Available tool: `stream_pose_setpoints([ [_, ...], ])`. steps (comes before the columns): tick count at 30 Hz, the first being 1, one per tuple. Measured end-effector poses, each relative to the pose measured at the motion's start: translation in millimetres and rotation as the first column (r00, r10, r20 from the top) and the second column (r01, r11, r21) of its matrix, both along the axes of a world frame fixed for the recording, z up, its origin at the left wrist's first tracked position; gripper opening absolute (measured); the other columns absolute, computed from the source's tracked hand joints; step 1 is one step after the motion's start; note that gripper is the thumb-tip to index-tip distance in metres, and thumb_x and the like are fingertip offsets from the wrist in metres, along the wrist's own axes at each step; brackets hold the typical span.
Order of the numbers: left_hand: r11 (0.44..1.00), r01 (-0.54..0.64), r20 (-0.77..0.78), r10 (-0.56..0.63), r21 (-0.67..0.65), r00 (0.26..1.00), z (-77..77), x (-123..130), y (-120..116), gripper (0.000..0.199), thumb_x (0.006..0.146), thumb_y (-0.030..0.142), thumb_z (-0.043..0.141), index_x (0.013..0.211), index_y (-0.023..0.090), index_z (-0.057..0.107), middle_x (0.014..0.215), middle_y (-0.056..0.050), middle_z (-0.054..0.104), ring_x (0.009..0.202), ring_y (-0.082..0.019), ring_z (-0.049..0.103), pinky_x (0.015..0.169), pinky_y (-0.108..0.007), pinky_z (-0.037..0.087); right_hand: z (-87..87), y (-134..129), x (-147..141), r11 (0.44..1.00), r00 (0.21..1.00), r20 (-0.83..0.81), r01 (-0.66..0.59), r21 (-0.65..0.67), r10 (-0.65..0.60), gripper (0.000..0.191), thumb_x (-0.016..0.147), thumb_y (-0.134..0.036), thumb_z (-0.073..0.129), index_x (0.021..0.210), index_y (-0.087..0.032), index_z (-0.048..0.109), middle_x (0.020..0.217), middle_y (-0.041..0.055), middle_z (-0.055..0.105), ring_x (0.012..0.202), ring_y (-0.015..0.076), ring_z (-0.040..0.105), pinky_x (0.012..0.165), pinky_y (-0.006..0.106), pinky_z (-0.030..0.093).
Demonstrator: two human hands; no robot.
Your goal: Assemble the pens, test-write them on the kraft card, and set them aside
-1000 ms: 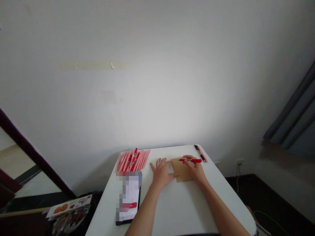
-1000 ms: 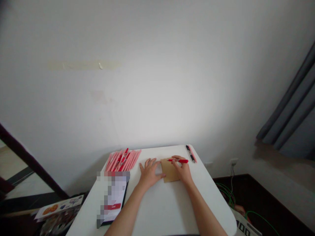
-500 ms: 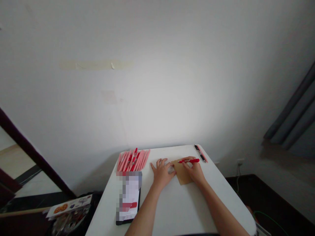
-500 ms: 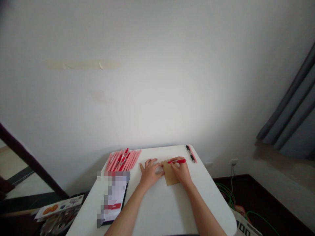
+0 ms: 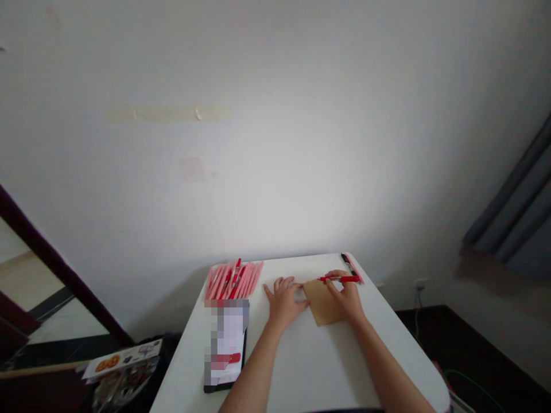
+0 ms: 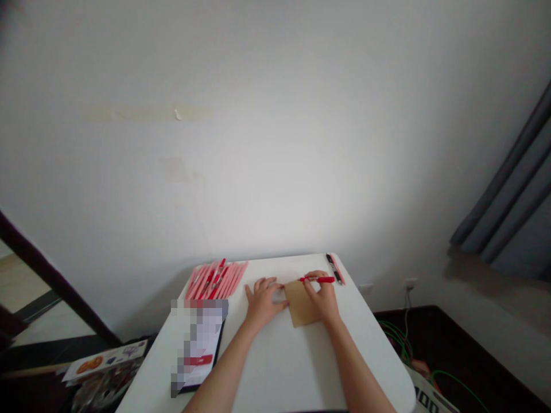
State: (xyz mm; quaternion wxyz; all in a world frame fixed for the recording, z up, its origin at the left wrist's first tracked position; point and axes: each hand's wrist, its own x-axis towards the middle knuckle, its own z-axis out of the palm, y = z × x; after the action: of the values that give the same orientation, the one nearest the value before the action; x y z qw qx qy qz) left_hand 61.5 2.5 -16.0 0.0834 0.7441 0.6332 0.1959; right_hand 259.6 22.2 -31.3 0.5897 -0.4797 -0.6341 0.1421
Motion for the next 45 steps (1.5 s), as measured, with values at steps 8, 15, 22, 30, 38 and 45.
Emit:
stream_pose_setpoints([
  [8, 1.000, 0.004, 0.009, -0.004, -0.006, 1.000, 2.1, -1, -2, 0.041, 0.070, 0.057, 0.065, 0.108, 0.042, 0.063, 0.142, 0.004, 0.047, 0.136, -0.032, 0.030, 0.108, -0.072, 0.004, -3.0, -1, -20, 0.990, 0.994, 0.082, -0.067, -0.122, 0.077, 0.012, 0.079, -0.030, 0.058, 0.079, -0.019, 0.063, 0.085, 0.0073, 0.065, 0.086, 0.0222, 0.059, 0.082, 0.036, 0.046],
  [15, 0.999, -0.032, -0.009, 0.032, -0.027, 0.999, 5.9, -1, -4, 0.039, 0.073, 0.061, 0.057, 0.108, 0.043, 0.063, 0.145, 0.004, 0.043, 0.138, -0.034, 0.025, 0.107, -0.073, 0.002, 0.7, -2, -25, 0.984, 0.988, 0.116, -0.085, -0.154, 0.104, 0.016, 0.081, -0.031, 0.055, 0.079, -0.019, 0.065, 0.085, 0.0078, 0.067, 0.085, 0.0219, 0.061, 0.083, 0.037, 0.046],
  [22, 0.999, -0.034, -0.032, 0.033, -0.037, 0.999, 6.5, -2, -4, 0.038, 0.075, 0.064, 0.052, 0.107, 0.045, 0.062, 0.146, 0.005, 0.043, 0.139, -0.034, 0.025, 0.106, -0.075, 0.004, -1.9, 1, -23, 0.980, 0.983, 0.146, -0.081, -0.180, 0.108, 0.019, 0.080, -0.034, 0.055, 0.079, -0.019, 0.068, 0.087, 0.0082, 0.069, 0.088, 0.0223, 0.062, 0.084, 0.036, 0.048],
  [30, 0.998, -0.038, -0.025, 0.037, -0.041, 0.999, 8.5, -1, -5, 0.041, 0.074, 0.063, 0.055, 0.110, 0.045, 0.062, 0.146, 0.004, 0.042, 0.139, -0.034, 0.024, 0.107, -0.074, 0.004, -1.3, 3, -22, 0.976, 0.978, 0.161, -0.101, -0.194, 0.133, 0.019, 0.080, -0.031, 0.054, 0.077, -0.019, 0.069, 0.086, 0.0081, 0.069, 0.087, 0.0215, 0.063, 0.083, 0.035, 0.048],
  [38, 0.998, -0.041, -0.037, 0.040, -0.037, 0.999, 6.5, -1, -4, 0.041, 0.074, 0.063, 0.055, 0.110, 0.045, 0.062, 0.147, 0.004, 0.041, 0.139, -0.035, 0.024, 0.107, -0.074, 0.004, -3.3, 4, -22, 0.970, 0.980, 0.151, -0.095, -0.222, 0.131, 0.019, 0.079, -0.032, 0.053, 0.079, -0.019, 0.066, 0.087, 0.0082, 0.069, 0.087, 0.0223, 0.063, 0.082, 0.035, 0.048],
  [45, 0.998, -0.042, -0.030, 0.040, -0.044, 0.999, 6.2, -1, -4, 0.042, 0.072, 0.064, 0.058, 0.109, 0.045, 0.062, 0.148, 0.003, 0.040, 0.140, -0.034, 0.023, 0.107, -0.073, 0.004, -0.2, 3, -22, 0.971, 0.981, 0.149, -0.091, -0.221, 0.126, 0.018, 0.079, -0.029, 0.051, 0.077, -0.019, 0.066, 0.086, 0.0079, 0.069, 0.085, 0.0216, 0.062, 0.082, 0.034, 0.047],
])
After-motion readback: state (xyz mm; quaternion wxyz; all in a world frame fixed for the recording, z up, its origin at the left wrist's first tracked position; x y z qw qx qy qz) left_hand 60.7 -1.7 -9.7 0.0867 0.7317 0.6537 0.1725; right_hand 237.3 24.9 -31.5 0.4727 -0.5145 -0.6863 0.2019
